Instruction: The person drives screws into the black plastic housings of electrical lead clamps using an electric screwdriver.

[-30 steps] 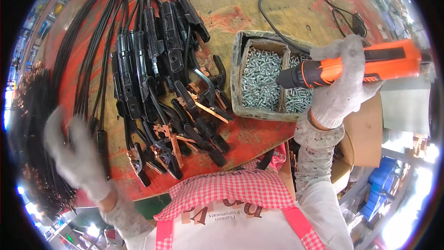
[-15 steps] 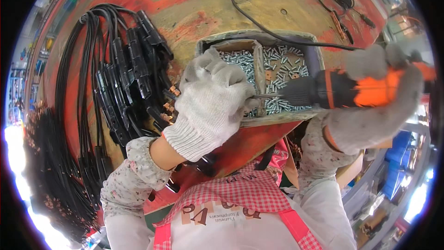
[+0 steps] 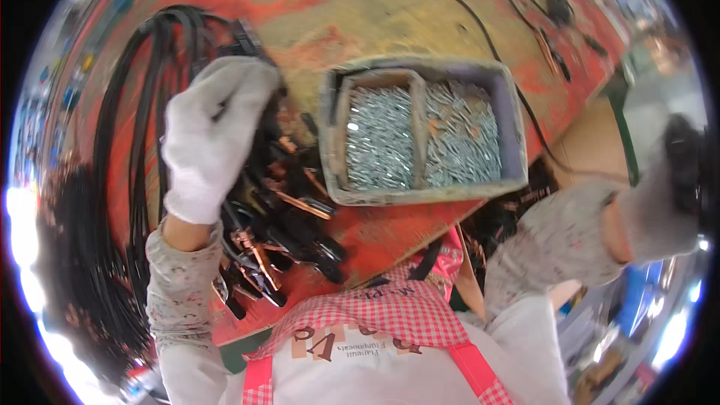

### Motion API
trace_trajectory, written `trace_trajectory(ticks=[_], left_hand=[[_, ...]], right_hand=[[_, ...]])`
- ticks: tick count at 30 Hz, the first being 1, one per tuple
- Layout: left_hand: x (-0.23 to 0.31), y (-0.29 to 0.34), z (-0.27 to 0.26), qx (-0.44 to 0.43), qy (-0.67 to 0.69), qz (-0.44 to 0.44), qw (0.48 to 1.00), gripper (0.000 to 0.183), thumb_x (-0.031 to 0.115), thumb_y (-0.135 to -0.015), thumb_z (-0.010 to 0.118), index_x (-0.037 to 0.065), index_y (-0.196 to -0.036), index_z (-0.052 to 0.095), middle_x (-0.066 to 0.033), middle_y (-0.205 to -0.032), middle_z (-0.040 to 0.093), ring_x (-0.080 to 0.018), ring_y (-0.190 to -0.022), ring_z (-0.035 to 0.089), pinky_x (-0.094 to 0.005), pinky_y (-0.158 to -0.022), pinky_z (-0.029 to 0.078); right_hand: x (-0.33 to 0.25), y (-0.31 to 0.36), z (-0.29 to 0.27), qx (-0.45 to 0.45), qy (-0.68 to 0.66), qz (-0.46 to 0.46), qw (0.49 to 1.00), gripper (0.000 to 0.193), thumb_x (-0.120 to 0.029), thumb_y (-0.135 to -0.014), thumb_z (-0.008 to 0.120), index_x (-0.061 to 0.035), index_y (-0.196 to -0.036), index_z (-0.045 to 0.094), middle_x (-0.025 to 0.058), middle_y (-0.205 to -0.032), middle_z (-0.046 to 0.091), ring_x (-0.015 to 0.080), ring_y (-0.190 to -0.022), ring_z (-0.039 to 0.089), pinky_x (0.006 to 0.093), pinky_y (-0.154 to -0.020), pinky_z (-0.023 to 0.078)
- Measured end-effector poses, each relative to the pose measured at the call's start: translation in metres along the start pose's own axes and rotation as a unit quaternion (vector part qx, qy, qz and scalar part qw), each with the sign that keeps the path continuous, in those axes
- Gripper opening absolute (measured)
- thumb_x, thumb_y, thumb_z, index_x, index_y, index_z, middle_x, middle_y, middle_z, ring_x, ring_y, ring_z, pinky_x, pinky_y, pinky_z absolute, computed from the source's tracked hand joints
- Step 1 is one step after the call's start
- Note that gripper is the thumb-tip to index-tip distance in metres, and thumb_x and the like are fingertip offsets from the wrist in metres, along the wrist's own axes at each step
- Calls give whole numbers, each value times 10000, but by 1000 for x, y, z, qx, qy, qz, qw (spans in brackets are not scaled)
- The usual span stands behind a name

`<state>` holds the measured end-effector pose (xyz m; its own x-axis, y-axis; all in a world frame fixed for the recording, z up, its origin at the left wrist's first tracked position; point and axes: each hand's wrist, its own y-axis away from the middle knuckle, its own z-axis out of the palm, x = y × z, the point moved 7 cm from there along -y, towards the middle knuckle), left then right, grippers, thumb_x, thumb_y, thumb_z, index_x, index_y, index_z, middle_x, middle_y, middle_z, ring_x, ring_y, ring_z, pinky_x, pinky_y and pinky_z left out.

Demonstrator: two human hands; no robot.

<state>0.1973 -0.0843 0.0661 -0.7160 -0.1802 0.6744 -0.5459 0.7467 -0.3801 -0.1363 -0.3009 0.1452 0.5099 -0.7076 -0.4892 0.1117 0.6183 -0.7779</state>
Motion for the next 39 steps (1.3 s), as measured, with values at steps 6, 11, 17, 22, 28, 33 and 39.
trace_trajectory(ticks=[6, 11, 17, 22, 28, 33, 39], left_hand=[[-75, 80, -177, 179, -102, -193, 959, 324, 205, -936, 553, -45, -1135, 612, -81, -1052, 652, -146, -961, 604, -281, -886, 462], [-124, 149, -154, 79, -177, -323, 926, 525, 392, -853, 615, 27, -1224, 556, -203, -1126, 634, -314, -1053, 613, -375, -912, 462], [-155, 126, -84, -43, -179, -400, 898, 592, 450, -836, 571, 56, -1275, 519, -255, -1187, 584, -394, -1120, 557, -431, -969, 423], [-172, 135, -88, -14, 138, -489, 861, 773, 633, -842, 517, -51, -1203, 539, -172, -1112, 614, -269, -1033, 598, -399, -834, 483], [-189, 158, -72, 71, 322, -487, 809, 694, 571, -876, 531, -56, -1176, 548, -92, -979, 622, -164, -780, 602, -306, -658, 506], [-179, 179, -97, -55, 12, -413, 909, 616, 540, -872, 503, -38, -1069, 586, -179, -869, 625, -289, -834, 611, -399, -766, 461], [-136, 184, -117, -188, -242, -378, 874, 420, 448, -857, 550, 85, -1057, 622, -186, -887, 657, -361, -848, 642, -460, -743, 494]], right_hand=[[57, 67, 47, -90, -269, 333, 899, 255, -130, -932, 467, 73, -1083, 493, 82, -925, 486, 144, -717, 465, 244, -572, 396], [36, 88, 107, -45, -24, 266, 962, 407, -97, -887, 495, 58, -1244, 378, 41, -806, 382, 96, -600, 341, 263, -521, 289], [19, 111, 163, -145, -109, 329, 927, 535, -111, -825, 583, 20, -1291, 358, 66, -803, 459, 95, -541, 395, 256, -436, 339], [4, 126, 193, -157, 70, 202, 964, 536, -105, -791, 601, 14, -1264, 377, 93, -745, 506, 121, -546, 464, 270, -452, 409], [7, 148, 232, -226, -93, 393, 886, 530, -75, -798, 579, 4, -1280, 372, 87, -763, 500, 128, -541, 472, 289, -451, 431], [15, 163, 241, -229, -33, 388, 892, 556, -65, -802, 572, 4, -1308, 353, 86, -771, 496, 139, -528, 496, 295, -451, 451], [19, 174, 244, -298, -27, 393, 870, 538, -87, -840, 564, 1, -1325, 348, 66, -883, 487, 116, -640, 503, 268, -494, 420]])
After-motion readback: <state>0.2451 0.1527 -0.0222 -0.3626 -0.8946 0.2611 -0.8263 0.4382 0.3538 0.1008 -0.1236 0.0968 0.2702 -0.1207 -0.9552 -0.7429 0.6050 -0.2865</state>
